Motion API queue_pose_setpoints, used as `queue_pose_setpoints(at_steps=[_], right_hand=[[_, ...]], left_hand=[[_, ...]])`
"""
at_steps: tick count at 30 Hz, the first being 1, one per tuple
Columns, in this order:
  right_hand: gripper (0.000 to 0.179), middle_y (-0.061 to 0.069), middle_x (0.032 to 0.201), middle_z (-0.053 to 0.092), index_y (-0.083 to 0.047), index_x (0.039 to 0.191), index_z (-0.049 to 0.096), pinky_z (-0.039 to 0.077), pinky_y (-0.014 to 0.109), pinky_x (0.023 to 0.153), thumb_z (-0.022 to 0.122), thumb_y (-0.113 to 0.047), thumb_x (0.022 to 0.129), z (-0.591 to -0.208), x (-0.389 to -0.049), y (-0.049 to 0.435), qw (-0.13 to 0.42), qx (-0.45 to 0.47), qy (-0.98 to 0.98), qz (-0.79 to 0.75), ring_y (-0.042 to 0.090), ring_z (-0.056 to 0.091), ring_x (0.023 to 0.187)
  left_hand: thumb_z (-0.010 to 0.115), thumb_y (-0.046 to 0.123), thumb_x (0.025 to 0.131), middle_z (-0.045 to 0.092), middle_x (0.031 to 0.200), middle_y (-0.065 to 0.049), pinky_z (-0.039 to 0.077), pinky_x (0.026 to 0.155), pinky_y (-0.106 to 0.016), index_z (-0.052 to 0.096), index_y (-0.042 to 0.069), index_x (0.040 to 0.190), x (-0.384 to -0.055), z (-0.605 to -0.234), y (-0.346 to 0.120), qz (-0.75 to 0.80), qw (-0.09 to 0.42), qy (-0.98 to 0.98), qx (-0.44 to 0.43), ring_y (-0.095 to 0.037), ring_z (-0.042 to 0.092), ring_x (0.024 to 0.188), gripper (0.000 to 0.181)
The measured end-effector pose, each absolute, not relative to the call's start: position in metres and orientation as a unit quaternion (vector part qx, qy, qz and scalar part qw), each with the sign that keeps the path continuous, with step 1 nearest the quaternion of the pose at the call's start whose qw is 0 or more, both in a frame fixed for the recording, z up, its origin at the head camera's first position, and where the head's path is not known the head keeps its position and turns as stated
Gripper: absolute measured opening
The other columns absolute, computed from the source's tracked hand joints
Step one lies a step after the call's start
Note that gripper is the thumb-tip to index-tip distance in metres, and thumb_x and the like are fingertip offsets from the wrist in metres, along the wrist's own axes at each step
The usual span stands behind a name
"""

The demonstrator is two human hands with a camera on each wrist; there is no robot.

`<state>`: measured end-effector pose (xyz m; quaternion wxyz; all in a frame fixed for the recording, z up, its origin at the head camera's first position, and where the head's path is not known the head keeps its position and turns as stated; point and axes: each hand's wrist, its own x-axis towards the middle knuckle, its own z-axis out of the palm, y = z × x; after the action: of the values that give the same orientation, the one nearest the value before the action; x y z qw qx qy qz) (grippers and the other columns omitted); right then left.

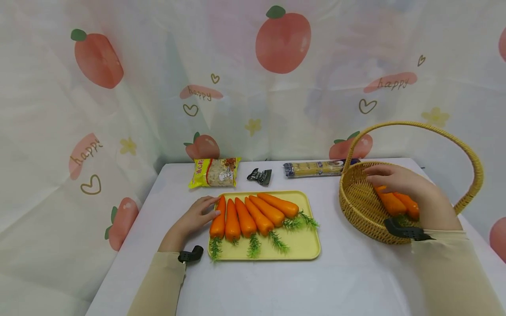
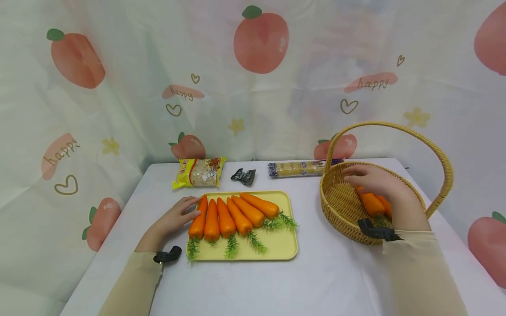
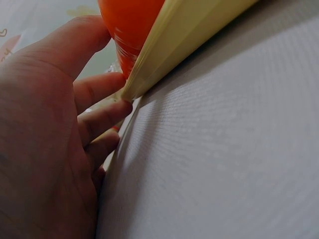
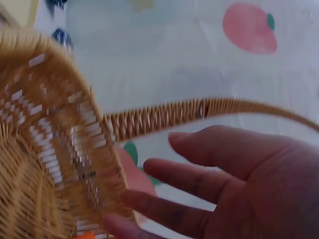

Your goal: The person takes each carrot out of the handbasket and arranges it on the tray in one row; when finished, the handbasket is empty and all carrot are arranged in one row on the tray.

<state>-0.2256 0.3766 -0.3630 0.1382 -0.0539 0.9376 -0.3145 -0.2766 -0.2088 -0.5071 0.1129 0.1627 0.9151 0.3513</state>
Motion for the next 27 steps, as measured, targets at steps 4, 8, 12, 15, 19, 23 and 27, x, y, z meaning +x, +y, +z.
queue_pose_setpoints(at_steps=[4, 8, 12, 15, 19, 23, 27], right_hand=[[0.066, 0.036, 0.146, 0.037, 0.005, 0.148, 0.033, 0.053, 0.053, 0.094, 0.047, -0.042, 0.104, -0.371, -0.224, 0.401, 0.164, -0.022, 0.931, -0.327, 0.050, 0.050, 0.124], [0.068, 0.037, 0.147, 0.032, 0.008, 0.149, 0.029, 0.052, 0.054, 0.094, 0.047, -0.040, 0.104, -0.379, -0.222, 0.416, 0.182, 0.007, 0.922, -0.342, 0.052, 0.047, 0.125], [0.067, 0.036, 0.145, 0.034, 0.009, 0.149, 0.029, 0.053, 0.050, 0.091, 0.047, -0.038, 0.104, -0.386, -0.223, 0.427, 0.192, 0.019, 0.918, -0.347, 0.048, 0.050, 0.121], [0.066, 0.036, 0.142, 0.038, 0.009, 0.148, 0.029, 0.054, 0.047, 0.090, 0.047, -0.037, 0.104, -0.389, -0.225, 0.431, 0.201, 0.018, 0.918, -0.342, 0.044, 0.054, 0.118], [0.068, 0.036, 0.141, 0.041, 0.009, 0.149, 0.028, 0.055, 0.049, 0.092, 0.048, -0.038, 0.103, -0.390, -0.226, 0.432, 0.213, 0.015, 0.917, -0.338, 0.046, 0.054, 0.120], [0.071, 0.038, 0.142, 0.039, 0.009, 0.150, 0.024, 0.054, 0.050, 0.093, 0.048, -0.039, 0.103, -0.389, -0.227, 0.431, 0.225, 0.007, 0.917, -0.328, 0.051, 0.048, 0.125], [0.074, 0.037, 0.144, 0.037, 0.008, 0.151, 0.022, 0.054, 0.049, 0.092, 0.048, -0.041, 0.103, -0.388, -0.228, 0.430, 0.242, 0.002, 0.919, -0.312, 0.051, 0.046, 0.126]], left_hand=[[0.059, 0.059, 0.091, 0.033, 0.158, -0.008, 0.022, 0.120, -0.060, 0.045, 0.030, 0.148, -0.277, -0.507, -0.208, 0.352, 0.117, 0.915, 0.160, -0.033, 0.026, 0.148, 0.065], [0.059, 0.059, 0.091, 0.033, 0.157, -0.007, 0.022, 0.120, -0.060, 0.045, 0.031, 0.148, -0.277, -0.507, -0.208, 0.353, 0.117, 0.914, 0.160, -0.032, 0.026, 0.148, 0.065], [0.059, 0.059, 0.091, 0.033, 0.158, -0.007, 0.023, 0.120, -0.059, 0.045, 0.031, 0.148, -0.277, -0.506, -0.208, 0.354, 0.118, 0.914, 0.160, -0.032, 0.026, 0.148, 0.065], [0.059, 0.060, 0.091, 0.032, 0.158, -0.007, 0.022, 0.119, -0.060, 0.045, 0.031, 0.148, -0.276, -0.507, -0.208, 0.354, 0.119, 0.914, 0.157, -0.033, 0.026, 0.148, 0.066], [0.059, 0.060, 0.091, 0.032, 0.158, -0.007, 0.022, 0.119, -0.060, 0.045, 0.031, 0.148, -0.276, -0.506, -0.208, 0.353, 0.118, 0.915, 0.158, -0.033, 0.026, 0.148, 0.066], [0.059, 0.059, 0.091, 0.032, 0.158, -0.007, 0.022, 0.120, -0.060, 0.045, 0.030, 0.149, -0.276, -0.505, -0.208, 0.353, 0.118, 0.914, 0.158, -0.033, 0.026, 0.148, 0.065], [0.059, 0.059, 0.092, 0.032, 0.158, -0.008, 0.022, 0.120, -0.060, 0.045, 0.029, 0.149, -0.276, -0.504, -0.208, 0.351, 0.118, 0.915, 0.160, -0.033, 0.026, 0.149, 0.066]])
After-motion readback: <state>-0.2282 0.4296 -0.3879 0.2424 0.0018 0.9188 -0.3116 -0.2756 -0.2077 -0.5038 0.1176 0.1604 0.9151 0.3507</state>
